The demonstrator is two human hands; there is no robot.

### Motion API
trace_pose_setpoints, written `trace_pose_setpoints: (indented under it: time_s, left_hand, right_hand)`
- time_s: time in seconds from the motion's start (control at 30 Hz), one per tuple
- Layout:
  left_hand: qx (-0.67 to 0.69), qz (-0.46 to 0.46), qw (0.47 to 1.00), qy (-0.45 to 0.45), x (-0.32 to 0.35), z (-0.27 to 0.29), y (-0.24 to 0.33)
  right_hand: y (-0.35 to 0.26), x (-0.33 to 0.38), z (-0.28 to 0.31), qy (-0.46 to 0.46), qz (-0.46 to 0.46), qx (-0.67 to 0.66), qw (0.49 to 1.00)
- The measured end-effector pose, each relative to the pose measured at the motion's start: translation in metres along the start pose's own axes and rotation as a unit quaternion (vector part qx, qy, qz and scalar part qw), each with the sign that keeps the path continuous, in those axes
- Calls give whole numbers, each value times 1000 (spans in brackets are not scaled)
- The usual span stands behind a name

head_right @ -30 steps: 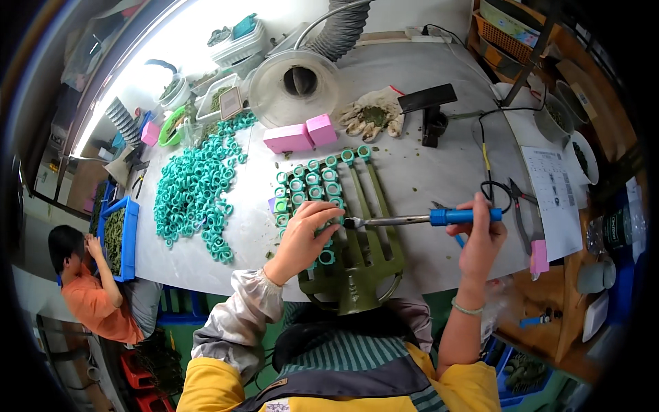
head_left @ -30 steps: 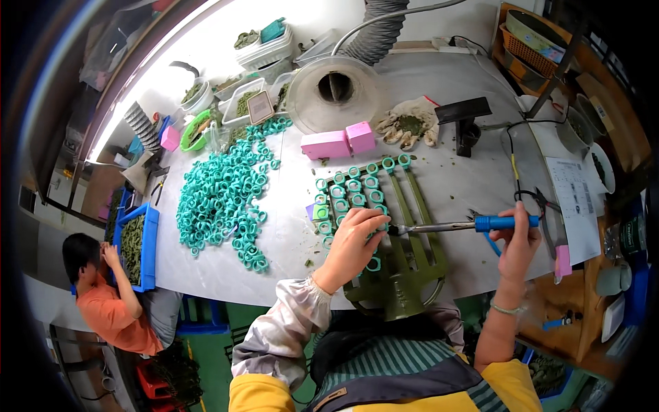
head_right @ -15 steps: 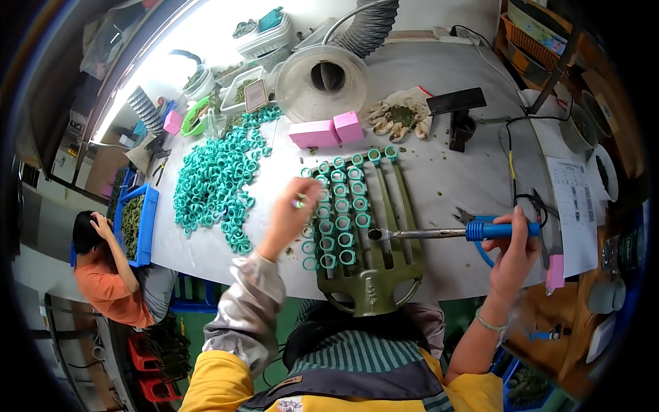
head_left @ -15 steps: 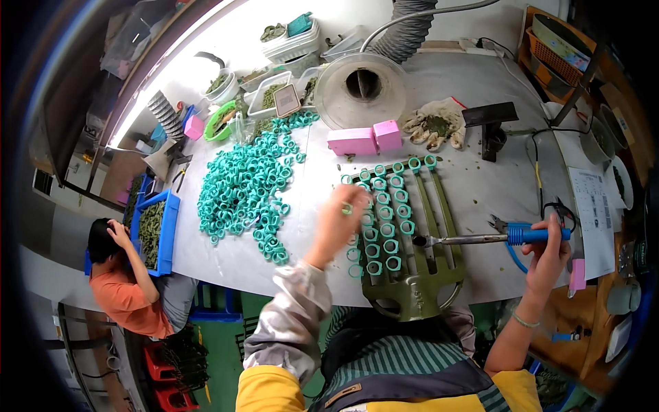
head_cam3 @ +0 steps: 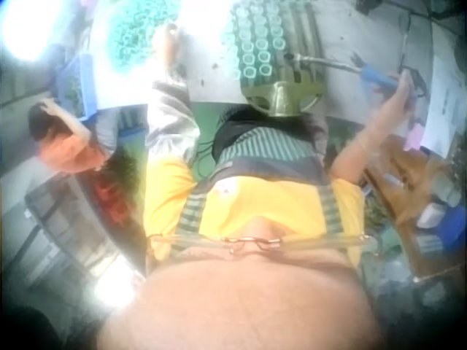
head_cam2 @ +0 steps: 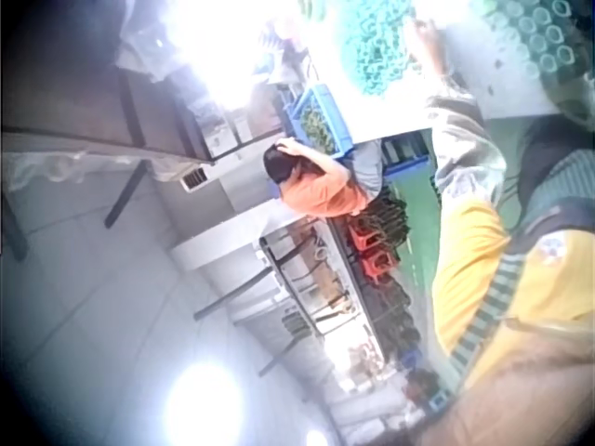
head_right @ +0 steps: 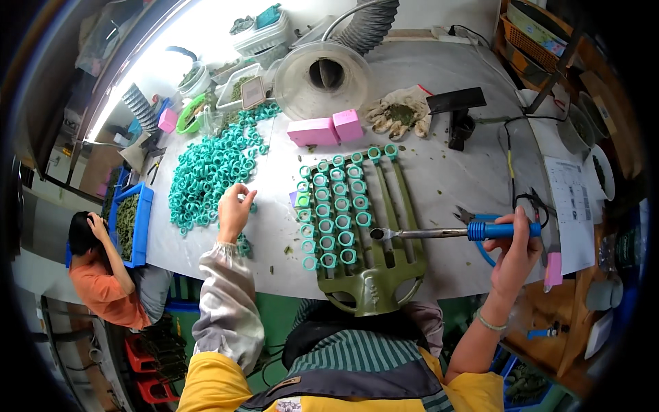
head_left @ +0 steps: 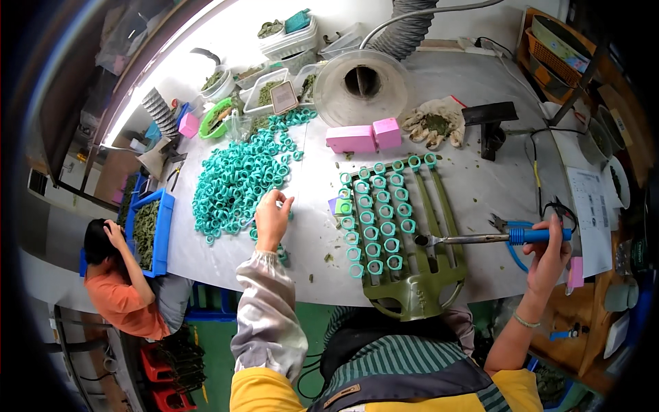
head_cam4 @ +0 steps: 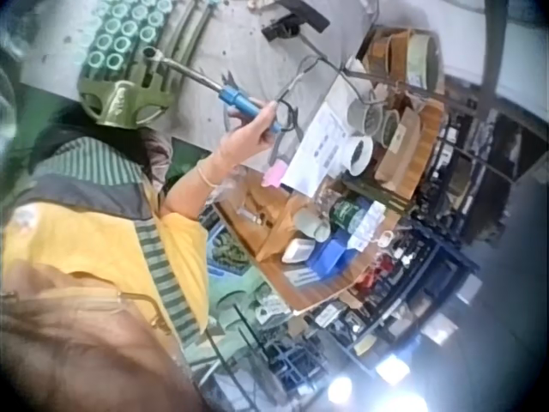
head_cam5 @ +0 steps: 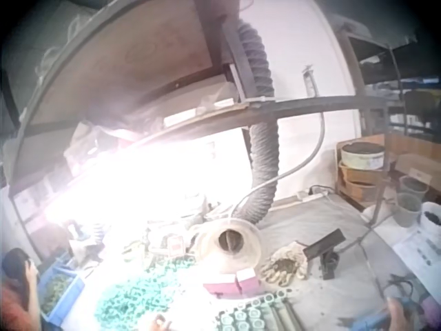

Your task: The person places small green rings into a specialized holding tray and uses a heated tool to bond or fuse them into place.

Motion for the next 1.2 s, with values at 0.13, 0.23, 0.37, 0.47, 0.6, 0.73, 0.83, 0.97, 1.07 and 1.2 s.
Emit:
trace_pose_setpoints:
  time_s: [0.13,0.23,0.37,0.47,0.6,0.73,0.83,0.97,1.07,1.2]
  left_hand:
    - [399,133,900,-117,26,-11,41]
    - [449,46,875,-175,47,-12,103]
    - [404,-34,888,-219,82,-7,182]
    - [404,-76,883,-227,94,-3,210]
    - [384,-132,887,-218,106,-12,231]
    - [326,-206,902,-196,111,-22,247]
    - [291,-252,908,-163,114,-28,252]
    - [272,-259,912,-162,114,-35,255]
    - [272,-262,911,-164,113,-36,253]
    - [264,-242,917,-174,113,-35,250]
  right_hand:
    - [0,1,6,11,-13,12,1000]
    - [-4,2,6,7,-12,9,1000]
    - [-7,4,10,17,-9,10,1000]
    - [-6,5,11,18,-10,11,1000]
    - [-1,6,10,21,-24,3,999]
    - [5,7,7,-9,-19,-11,1000]
    - [11,9,5,9,-28,-17,999]
    - [22,11,-5,-10,-45,-37,998]
    - [18,13,-8,-14,-46,-35,998]
    - [4,6,12,3,-22,-5,1000]
Point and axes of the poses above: each hand's wrist, its own x-axis away from the middle knuckle, its own z-axis out of the back of the hand, y = z × x, the point moved 9 cm from there along -x, towards the middle knuckle, and after that the axes turned 3 degrees about x, right-handed, at the moved point
